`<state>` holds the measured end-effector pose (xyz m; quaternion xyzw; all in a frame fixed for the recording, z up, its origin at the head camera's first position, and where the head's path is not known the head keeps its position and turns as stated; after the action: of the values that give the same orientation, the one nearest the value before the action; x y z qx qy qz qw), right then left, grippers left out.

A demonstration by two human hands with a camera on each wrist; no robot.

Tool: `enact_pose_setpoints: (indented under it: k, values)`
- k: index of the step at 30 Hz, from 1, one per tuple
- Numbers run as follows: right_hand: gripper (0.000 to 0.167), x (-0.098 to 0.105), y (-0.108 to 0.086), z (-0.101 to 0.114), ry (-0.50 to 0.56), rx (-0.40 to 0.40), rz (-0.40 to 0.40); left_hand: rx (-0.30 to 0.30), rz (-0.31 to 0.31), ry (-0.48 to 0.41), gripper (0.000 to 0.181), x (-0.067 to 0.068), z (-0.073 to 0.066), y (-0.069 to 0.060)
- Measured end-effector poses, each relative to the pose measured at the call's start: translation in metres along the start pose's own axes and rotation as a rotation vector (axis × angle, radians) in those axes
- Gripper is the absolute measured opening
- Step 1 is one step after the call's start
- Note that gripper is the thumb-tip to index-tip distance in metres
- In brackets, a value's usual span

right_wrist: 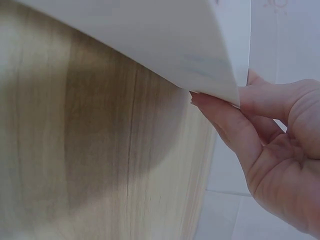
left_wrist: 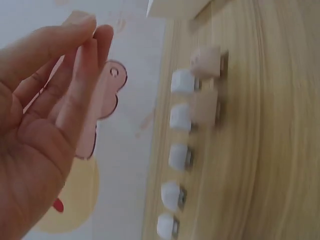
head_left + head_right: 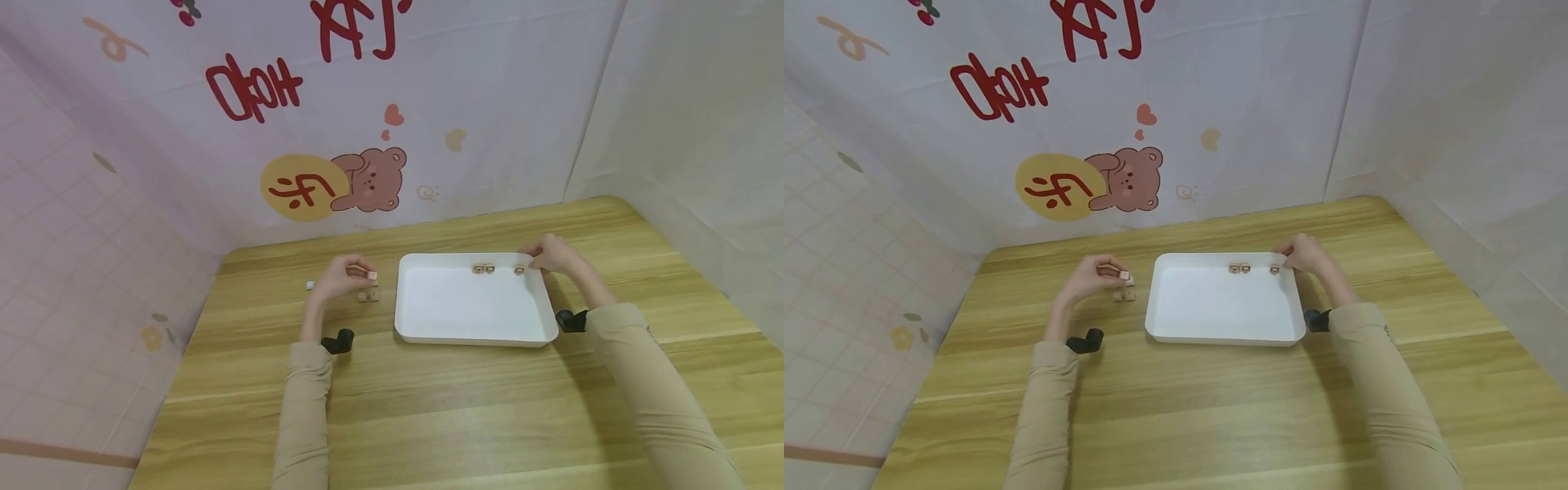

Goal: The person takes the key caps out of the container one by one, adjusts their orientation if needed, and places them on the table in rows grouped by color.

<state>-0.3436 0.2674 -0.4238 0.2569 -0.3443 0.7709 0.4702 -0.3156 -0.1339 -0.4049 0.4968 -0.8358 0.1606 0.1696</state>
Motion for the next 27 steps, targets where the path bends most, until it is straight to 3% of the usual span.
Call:
enact_pose_setpoints:
  k: [7,16,24,27]
  values:
    - [0.043,0.001,0.000,-0.001,0.007,-0.004,0.006,0.036,-0.028,0.087,0.028,0.014,0.016,-0.014]
    - [0.044,0.001,0.000,-0.001,0.007,-0.007,0.005,0.187,-0.085,0.188,0.023,0.025,0.045,-0.027]
    - [0.043,0.000,-0.001,-0.001,-0.005,-0.006,0.000,0.187,-0.087,0.331,0.022,0.022,0.051,-0.025]
    - [0.043,0.000,-0.001,-0.001,-0.008,-0.008,0.001,0.194,-0.086,0.337,0.021,0.018,0.050,-0.022]
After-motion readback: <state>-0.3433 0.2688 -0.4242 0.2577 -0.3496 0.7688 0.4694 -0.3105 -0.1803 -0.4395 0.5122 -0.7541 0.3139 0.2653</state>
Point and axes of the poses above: each hand's wrist, its own y-axis towards the middle knuckle, its own x-axis out of the back of the hand, z = x × y, the point moved 6 cm from there along y, towards the middle knuckle, and after that the axes turned 6 degrees about z, right-handed, at the moved point
